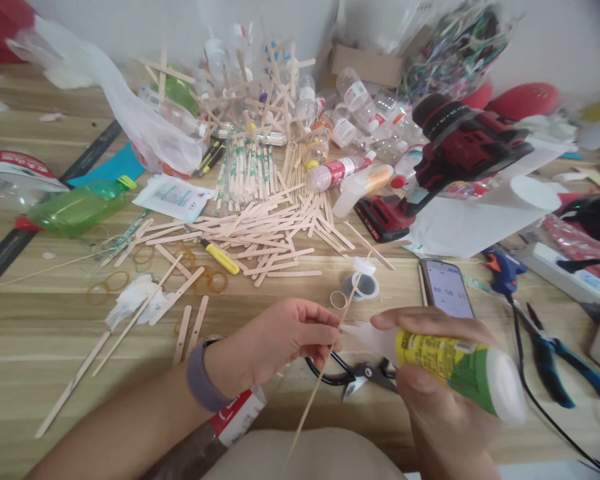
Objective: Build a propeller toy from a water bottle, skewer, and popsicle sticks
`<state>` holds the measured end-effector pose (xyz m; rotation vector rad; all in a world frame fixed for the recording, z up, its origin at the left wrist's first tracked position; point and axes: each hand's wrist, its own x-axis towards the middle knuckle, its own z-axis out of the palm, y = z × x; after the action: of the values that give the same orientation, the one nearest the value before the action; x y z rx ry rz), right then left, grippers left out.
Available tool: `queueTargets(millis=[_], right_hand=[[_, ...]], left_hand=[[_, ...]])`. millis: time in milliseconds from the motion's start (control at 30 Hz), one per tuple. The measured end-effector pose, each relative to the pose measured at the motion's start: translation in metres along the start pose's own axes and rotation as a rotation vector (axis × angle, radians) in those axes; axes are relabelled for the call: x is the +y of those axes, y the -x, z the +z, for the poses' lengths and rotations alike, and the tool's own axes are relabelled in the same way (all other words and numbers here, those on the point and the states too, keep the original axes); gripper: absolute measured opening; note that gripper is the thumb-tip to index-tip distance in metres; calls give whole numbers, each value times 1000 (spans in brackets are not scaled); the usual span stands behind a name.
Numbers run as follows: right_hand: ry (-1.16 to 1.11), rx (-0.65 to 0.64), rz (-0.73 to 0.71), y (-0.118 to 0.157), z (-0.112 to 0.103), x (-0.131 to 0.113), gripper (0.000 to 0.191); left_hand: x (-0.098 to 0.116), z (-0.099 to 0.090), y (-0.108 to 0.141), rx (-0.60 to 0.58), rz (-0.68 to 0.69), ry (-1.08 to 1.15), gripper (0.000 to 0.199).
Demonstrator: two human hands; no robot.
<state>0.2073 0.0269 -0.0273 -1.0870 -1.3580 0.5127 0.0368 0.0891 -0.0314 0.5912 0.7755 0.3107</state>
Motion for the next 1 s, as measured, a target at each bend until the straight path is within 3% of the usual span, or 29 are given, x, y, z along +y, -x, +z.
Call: queueTargets(millis=[200, 467, 700, 1000], right_hand=[[-64, 144, 135, 0, 0, 2, 25], [-80, 194, 158, 4, -7, 2, 27], [-7, 82, 118, 5, -8, 4, 26], [-63, 57, 62, 5, -4, 2, 22]], left_hand=[[-1, -1, -1, -29, 10, 9, 26], [-1, -1, 0, -27, 5, 12, 27], [-1, -1, 1, -38, 2, 14, 29], [0, 0, 1, -17, -6, 16, 26]])
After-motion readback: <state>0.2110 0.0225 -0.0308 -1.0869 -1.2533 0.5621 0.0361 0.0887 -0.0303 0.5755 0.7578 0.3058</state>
